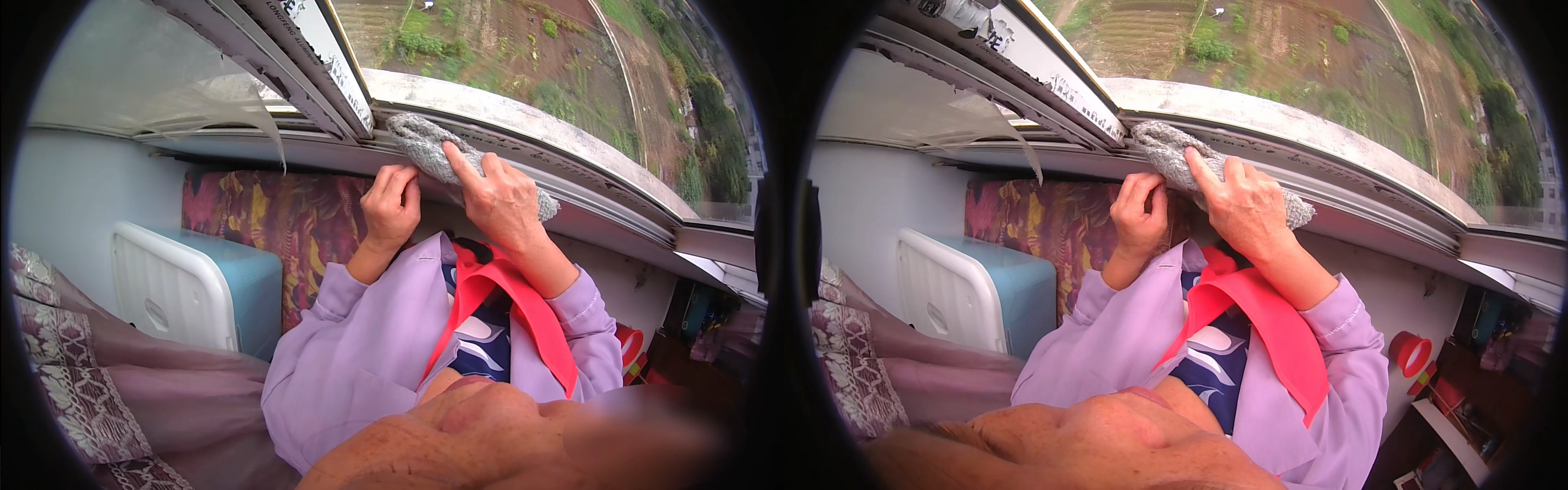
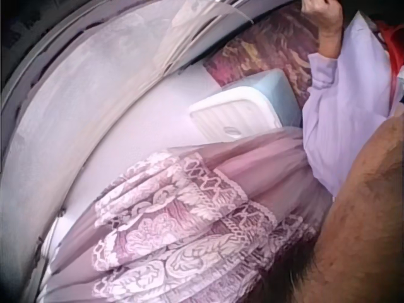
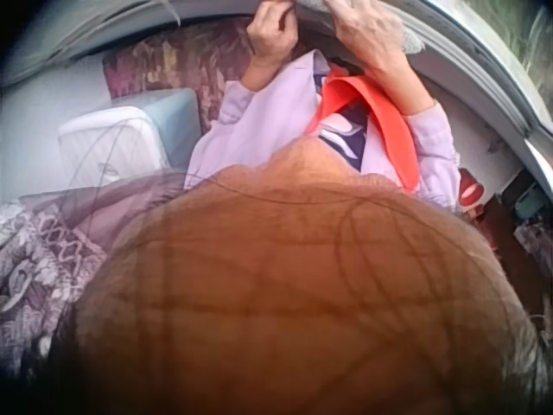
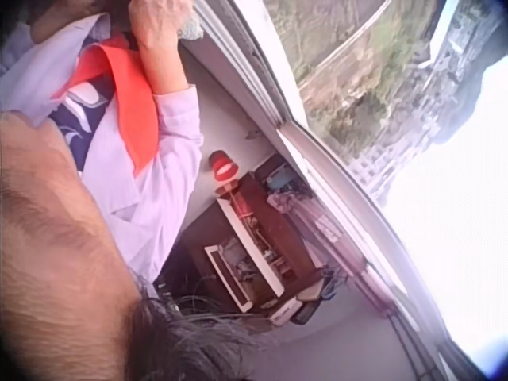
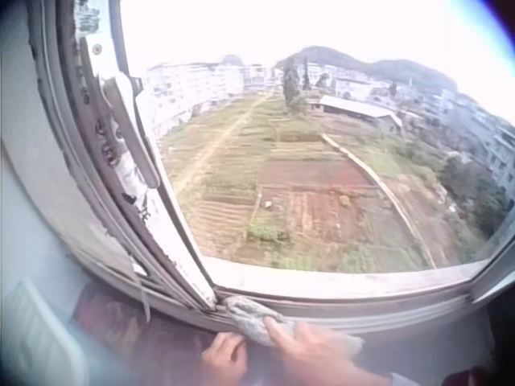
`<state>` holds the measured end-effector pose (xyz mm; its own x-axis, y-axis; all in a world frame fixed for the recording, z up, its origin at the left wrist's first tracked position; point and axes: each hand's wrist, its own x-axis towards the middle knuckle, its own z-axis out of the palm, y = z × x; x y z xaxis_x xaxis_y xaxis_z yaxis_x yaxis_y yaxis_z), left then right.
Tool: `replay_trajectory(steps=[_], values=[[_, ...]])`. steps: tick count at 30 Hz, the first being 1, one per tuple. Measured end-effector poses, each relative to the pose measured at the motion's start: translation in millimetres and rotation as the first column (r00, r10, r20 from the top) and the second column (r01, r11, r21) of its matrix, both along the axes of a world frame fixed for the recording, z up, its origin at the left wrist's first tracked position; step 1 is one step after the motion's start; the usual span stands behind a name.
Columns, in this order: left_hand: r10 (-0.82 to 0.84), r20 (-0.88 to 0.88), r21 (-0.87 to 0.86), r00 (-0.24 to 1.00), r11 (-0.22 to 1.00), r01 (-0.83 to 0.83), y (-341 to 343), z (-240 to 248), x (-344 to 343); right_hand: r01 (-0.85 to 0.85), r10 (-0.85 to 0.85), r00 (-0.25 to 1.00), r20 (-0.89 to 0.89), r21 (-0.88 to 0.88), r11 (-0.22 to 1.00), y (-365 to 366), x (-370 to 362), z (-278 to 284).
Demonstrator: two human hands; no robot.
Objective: The person cleans the window frame using a grey cloth and a black brush. They wipe the frame and use the brush to remove debris from the tracks.
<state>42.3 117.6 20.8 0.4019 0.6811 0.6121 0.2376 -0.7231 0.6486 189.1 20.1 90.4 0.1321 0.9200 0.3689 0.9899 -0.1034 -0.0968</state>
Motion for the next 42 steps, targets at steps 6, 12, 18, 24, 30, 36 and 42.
replay_trajectory(steps=[6,12,18,24,30,36,42], values=[[0.006,-0.007,-0.009,1.0,1.0,-0.006,4,0,-4,0.012,-0.012,0.999,0.031,-0.006,1.0,23,-12,-1],[0.014,0.001,-0.013,1.0,1.0,-0.014,8,1,-7,0.096,-0.103,0.993,-0.062,-0.104,0.99,14,-17,0],[0.024,0.015,-0.042,1.0,0.999,-0.024,9,0,-13,0.074,-0.131,0.951,-0.281,-0.204,0.976,18,-21,15],[0.027,0.032,-0.038,0.999,0.999,-0.026,9,1,-14,0.004,-0.121,0.843,-0.524,-0.22,0.976,27,-13,15],[0.03,0.094,-0.055,0.995,0.998,-0.024,9,11,-19,-0.161,-0.105,0.356,-0.928,-0.172,0.972,-2,1,19],[0.007,0.102,0.039,0.995,0.999,-0.012,13,31,-13,-0.211,-0.253,-0.274,-0.928,-0.198,0.957,26,1,14],[0.014,0.04,0.012,0.999,1.0,-0.015,18,33,-6,-0.198,-0.243,-0.467,-0.85,-0.167,0.966,40,-4,-2]])
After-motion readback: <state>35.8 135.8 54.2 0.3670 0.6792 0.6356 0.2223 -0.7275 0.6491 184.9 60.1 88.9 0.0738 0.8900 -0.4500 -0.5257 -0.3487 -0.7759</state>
